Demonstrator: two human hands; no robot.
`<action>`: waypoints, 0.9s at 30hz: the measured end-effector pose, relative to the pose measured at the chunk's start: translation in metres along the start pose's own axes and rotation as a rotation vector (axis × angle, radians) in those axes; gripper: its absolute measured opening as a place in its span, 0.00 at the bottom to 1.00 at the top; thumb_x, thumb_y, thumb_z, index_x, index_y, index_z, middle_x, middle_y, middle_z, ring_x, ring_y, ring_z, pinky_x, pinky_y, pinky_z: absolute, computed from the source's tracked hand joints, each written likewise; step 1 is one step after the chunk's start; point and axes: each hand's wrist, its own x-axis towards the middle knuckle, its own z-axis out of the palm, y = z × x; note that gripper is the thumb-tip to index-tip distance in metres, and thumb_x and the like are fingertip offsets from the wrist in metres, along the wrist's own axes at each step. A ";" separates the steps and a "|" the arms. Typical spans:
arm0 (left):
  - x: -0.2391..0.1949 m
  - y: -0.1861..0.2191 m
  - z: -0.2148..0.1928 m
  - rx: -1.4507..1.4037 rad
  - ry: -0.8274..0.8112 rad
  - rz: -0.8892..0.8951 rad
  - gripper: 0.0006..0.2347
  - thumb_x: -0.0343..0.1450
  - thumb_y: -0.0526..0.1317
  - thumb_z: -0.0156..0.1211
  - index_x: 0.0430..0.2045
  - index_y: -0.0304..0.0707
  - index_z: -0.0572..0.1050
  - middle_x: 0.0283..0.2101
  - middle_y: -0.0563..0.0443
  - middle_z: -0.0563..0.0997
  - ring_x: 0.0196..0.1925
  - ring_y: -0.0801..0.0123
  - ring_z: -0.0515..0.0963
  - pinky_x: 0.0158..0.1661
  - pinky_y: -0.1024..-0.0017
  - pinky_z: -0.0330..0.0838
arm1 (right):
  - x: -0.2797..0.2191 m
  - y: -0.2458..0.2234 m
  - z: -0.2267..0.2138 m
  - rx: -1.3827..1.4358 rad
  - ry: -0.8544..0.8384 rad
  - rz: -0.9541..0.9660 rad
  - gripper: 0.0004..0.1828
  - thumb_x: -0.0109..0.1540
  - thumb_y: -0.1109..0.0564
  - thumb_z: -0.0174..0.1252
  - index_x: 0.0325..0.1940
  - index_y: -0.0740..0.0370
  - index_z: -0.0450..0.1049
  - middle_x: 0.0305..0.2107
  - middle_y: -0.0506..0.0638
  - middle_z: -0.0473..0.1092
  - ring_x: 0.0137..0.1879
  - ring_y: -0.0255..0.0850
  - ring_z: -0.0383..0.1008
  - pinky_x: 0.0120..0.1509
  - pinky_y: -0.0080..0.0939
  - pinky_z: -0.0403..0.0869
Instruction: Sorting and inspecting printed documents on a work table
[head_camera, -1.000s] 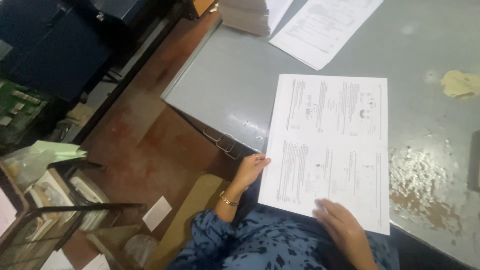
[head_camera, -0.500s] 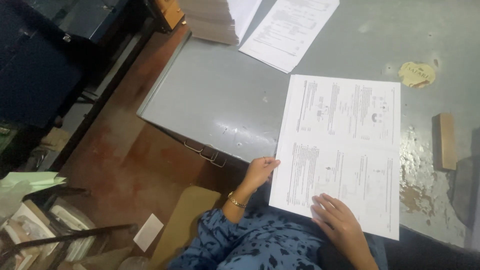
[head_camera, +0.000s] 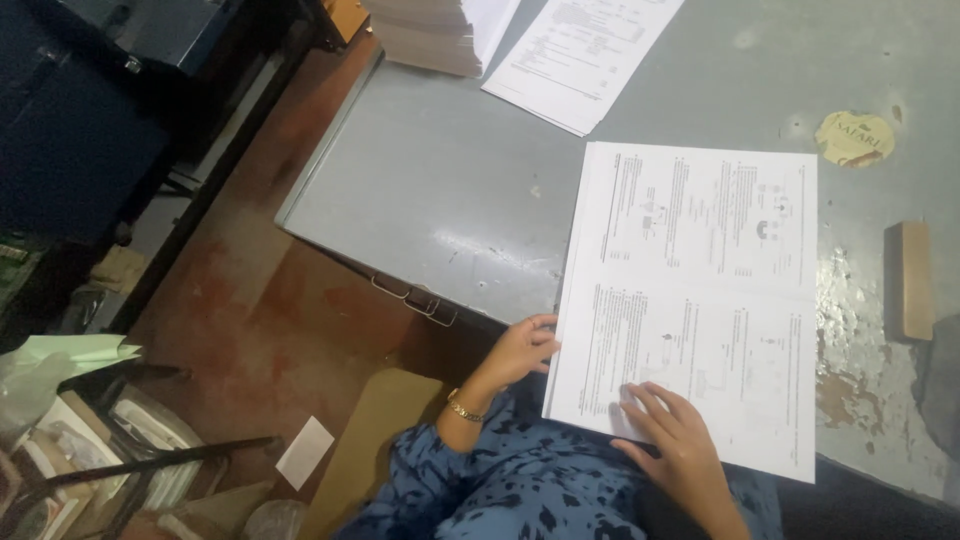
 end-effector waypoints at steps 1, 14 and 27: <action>-0.002 -0.003 -0.001 -0.086 -0.074 0.019 0.24 0.71 0.40 0.59 0.64 0.38 0.67 0.52 0.43 0.83 0.49 0.63 0.84 0.42 0.69 0.83 | 0.000 0.000 0.003 -0.007 -0.019 0.008 0.36 0.52 0.44 0.74 0.61 0.54 0.72 0.63 0.50 0.70 0.67 0.52 0.70 0.67 0.56 0.71; 0.010 -0.035 0.036 -0.059 0.110 0.117 0.33 0.65 0.39 0.70 0.66 0.41 0.64 0.42 0.47 0.86 0.32 0.70 0.84 0.32 0.72 0.78 | 0.013 -0.014 0.010 -0.142 -0.062 0.004 0.53 0.54 0.31 0.68 0.74 0.60 0.59 0.69 0.56 0.63 0.72 0.53 0.66 0.70 0.55 0.70; 0.020 0.025 0.039 0.814 0.464 0.666 0.31 0.63 0.42 0.75 0.62 0.42 0.69 0.69 0.38 0.61 0.72 0.45 0.60 0.68 0.43 0.57 | -0.017 0.018 -0.002 0.030 0.337 0.627 0.19 0.72 0.61 0.49 0.67 0.58 0.73 0.29 0.52 0.79 0.14 0.32 0.62 0.14 0.30 0.64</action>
